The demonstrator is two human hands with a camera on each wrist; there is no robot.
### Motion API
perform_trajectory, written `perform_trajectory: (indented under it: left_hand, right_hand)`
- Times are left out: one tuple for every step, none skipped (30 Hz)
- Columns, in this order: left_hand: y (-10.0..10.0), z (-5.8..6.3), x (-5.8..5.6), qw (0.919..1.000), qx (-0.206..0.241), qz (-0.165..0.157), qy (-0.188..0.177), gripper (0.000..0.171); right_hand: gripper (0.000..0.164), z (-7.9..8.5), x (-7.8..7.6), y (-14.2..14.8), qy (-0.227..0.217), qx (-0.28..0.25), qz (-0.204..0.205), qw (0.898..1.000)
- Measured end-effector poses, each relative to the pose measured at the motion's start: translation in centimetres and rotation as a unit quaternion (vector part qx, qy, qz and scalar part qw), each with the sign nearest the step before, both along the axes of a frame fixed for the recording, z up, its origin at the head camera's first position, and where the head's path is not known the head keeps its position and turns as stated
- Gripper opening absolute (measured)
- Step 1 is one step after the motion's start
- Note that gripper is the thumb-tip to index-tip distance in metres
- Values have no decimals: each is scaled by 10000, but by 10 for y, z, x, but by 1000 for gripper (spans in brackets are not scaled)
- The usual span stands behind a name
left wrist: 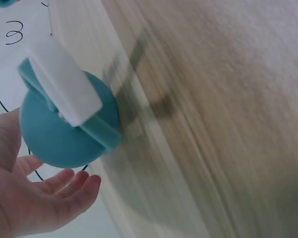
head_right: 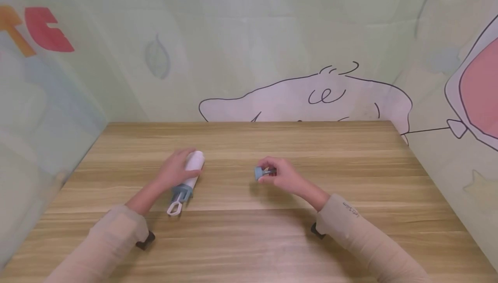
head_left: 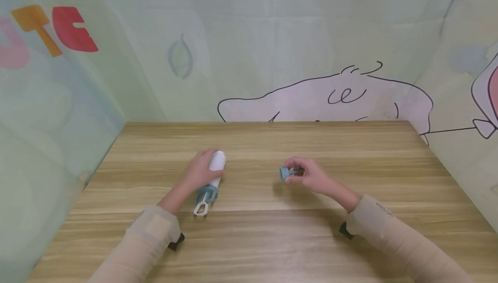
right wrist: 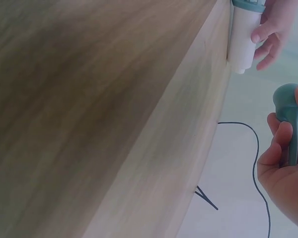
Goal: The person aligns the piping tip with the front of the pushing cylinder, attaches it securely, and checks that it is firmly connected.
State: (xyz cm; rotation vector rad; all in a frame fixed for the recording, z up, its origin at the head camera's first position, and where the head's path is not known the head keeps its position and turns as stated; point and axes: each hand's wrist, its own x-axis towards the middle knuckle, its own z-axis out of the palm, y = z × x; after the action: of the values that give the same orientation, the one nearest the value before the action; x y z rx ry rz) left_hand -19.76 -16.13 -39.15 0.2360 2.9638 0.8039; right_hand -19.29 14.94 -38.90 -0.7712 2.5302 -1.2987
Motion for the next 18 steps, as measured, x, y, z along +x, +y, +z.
perform_trajectory:
  left_hand:
    - [0, 0, 0, 10000, 6, 19, -81, 70]
    - [0, 0, 1, 9999, 15, 39, -167, 72]
    - [0, 1, 1, 9996, 18, 62, -262, 73]
    - [0, 1, 1, 9994, 13, 74, -329, 74]
    - [1, 1, 1, 9992, 13, 82, -401, 75]
    - [1, 1, 1, 9989, 3, 90, -461, 75]
    - [1, 1, 1, 9987, -6, 99, -503, 76]
    - [1, 0, 1, 9985, -6, 107, -532, 77]
    - [2, 0, 0, 9984, -16, 115, -555, 77]
    - [2, -1, 0, 9983, -22, 118, -562, 77]
    - [2, -1, 0, 9983, -15, 122, -567, 77]
    - [3, -2, 0, 9983, -9, 133, -559, 78]
    - [3, -2, 0, 9984, -16, 141, -541, 78]
    - [3, -1, 0, 9985, -4, 138, -528, 77]
    - [3, -1, 0, 9986, 8, 126, -508, 77]
    - [4, 0, 0, 9988, 25, 99, -470, 77]
    - [4, 1, 0, 9989, 61, 74, -450, 76]
    - [4, 2, 1, 9990, 88, 44, -425, 75]
  right_hand:
    - [31, 0, 0, 0, -13, -8, 7, 10000]
    - [31, -1, 0, 1, -12, -25, 18, 10000]
    - [31, -1, 0, 1, -16, -38, 28, 10000]
    - [30, -1, 0, 1, -22, -40, 26, 10000]
    - [30, -1, 0, 1, -21, -55, 37, 10000]
    - [30, -1, 0, 1, -29, -64, 32, 10000]
    - [30, -2, 0, 2, -43, -65, 27, 10000]
    - [30, -2, 0, 2, -44, -79, 26, 10000]
    - [30, -3, -1, 2, -32, -88, 43, 9999]
    - [30, -3, -1, 2, -25, -97, 40, 9999]
    - [30, -4, -1, 3, -8, -107, 52, 9999]
    - [30, -5, -1, 3, 7, -119, 62, 9999]
    - [30, -5, -1, 3, 29, -130, 77, 9999]
    - [30, -5, -1, 3, 49, -135, 90, 9999]
    - [30, -4, -2, 3, 73, -121, 103, 9998]
    - [30, -4, -2, 3, 79, -101, 94, 9999]
    - [31, -3, -2, 3, 70, -69, 78, 9999]
    - [31, -2, -2, 3, 52, -37, 50, 10000]
